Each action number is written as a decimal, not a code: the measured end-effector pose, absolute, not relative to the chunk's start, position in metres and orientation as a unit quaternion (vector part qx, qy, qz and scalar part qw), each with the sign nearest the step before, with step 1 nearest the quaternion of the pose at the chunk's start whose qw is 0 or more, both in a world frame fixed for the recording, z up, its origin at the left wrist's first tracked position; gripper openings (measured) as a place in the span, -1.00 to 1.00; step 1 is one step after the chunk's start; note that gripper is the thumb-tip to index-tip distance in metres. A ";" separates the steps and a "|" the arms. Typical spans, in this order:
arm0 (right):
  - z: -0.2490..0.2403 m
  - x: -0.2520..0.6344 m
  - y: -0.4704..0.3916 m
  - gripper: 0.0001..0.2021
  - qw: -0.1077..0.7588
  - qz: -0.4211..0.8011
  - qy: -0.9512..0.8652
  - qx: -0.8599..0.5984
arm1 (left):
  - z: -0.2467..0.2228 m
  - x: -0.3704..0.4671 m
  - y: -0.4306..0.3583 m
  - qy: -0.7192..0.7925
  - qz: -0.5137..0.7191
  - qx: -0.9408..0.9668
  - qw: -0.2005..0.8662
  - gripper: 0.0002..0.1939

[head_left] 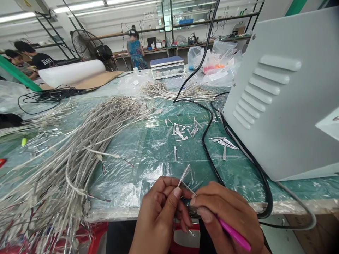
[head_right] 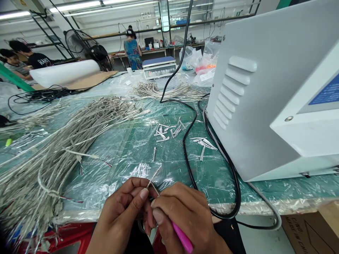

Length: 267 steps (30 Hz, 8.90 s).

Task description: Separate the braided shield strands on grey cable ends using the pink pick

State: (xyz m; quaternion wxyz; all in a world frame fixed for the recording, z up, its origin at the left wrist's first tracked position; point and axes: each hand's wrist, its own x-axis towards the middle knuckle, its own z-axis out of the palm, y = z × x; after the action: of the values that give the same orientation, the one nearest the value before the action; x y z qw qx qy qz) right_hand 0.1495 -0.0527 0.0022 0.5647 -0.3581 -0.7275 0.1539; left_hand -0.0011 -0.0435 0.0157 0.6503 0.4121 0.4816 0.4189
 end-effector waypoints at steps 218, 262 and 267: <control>-0.013 0.146 -0.055 -0.74 0.626 0.111 -0.653 -0.412 | 0.019 0.002 -0.047 0.507 0.447 0.351 0.648 -0.86; -0.011 0.145 -0.056 -0.76 0.616 0.138 -0.672 -0.387 | 0.020 0.002 -0.046 0.502 0.430 0.363 0.657 -0.86; -0.001 0.147 -0.058 -0.80 0.588 0.179 -0.704 -0.357 | 0.020 0.002 -0.046 0.489 0.445 0.363 0.657 -0.88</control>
State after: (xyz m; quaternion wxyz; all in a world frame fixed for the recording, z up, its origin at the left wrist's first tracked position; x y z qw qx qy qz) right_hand 0.1471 -0.0580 -0.0013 0.5877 -0.3569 -0.7038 0.1789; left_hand 0.0023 -0.0460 0.0196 0.6566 0.3628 0.4892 0.4449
